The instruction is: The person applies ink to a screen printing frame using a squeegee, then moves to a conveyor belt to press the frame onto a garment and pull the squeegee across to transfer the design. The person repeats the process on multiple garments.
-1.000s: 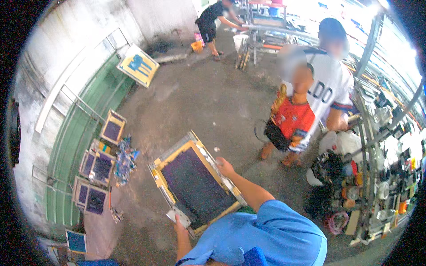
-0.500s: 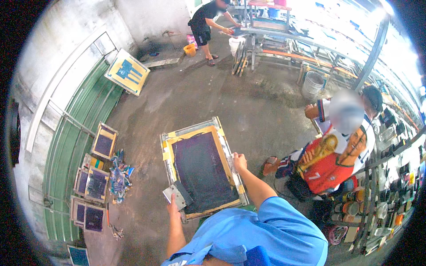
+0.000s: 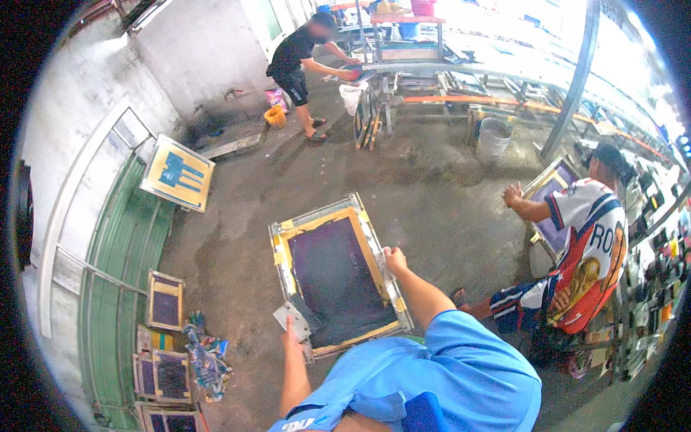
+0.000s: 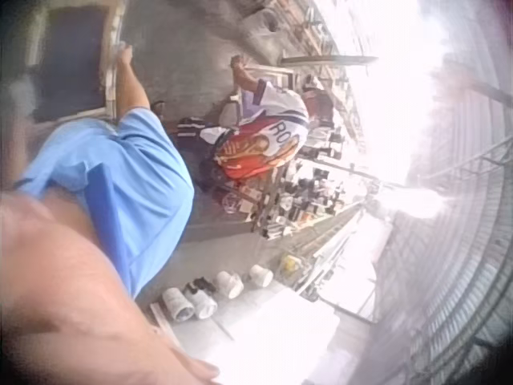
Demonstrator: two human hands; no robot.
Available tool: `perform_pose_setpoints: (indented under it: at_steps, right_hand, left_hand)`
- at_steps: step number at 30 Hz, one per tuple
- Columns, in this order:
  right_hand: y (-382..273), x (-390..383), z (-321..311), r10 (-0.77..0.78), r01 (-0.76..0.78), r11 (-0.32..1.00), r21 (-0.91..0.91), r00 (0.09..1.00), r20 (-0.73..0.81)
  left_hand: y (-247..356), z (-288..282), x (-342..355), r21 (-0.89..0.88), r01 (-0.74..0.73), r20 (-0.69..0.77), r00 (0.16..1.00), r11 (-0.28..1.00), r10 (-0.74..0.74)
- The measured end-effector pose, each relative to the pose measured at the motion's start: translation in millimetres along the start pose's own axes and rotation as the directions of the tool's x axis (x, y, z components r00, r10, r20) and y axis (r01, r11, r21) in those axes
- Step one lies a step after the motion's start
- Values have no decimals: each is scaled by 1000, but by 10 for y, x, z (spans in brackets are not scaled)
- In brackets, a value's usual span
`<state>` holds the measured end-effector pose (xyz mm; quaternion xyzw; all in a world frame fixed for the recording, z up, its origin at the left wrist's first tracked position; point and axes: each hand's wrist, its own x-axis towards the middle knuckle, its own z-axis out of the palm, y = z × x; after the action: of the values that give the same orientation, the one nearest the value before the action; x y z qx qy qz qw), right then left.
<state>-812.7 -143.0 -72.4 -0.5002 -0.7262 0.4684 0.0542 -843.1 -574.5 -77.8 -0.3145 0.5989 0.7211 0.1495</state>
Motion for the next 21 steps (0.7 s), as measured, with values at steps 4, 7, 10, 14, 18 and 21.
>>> perform_pose_setpoints:
  at_steps: [4, 7, 10, 14, 18, 21]
  right_hand:
    - [-177, 366, -50, 6, -6, 1000, -25, 1000, -6]
    - [-224, 611, -177, -47, 48, 998, 34, 998, -48]
    - [-403, 779, -273, -47, 51, 997, 60, 997, -64]
    - [-110, 1316, -454, 76, -63, 995, 82, 984, -163]
    - [-168, 1894, -462, 152, -119, 977, 177, 971, -186]
    - [-439, 2381, -631, 257, -203, 958, 204, 921, -291]
  left_hand:
    - [274, 421, 342, 23, 75, 84, 994, 997, -77]
    - [351, 832, 619, 113, 73, 105, 991, 991, -85]
    - [463, 1120, 991, 157, 64, 129, 988, 986, -85]
    - [543, 2068, 1251, 224, 42, 268, 958, 974, -103]
    - [850, 2827, 1817, 307, -10, 280, 957, 952, -81]
    - [1014, 3582, 1890, 419, 14, 226, 967, 908, -120]
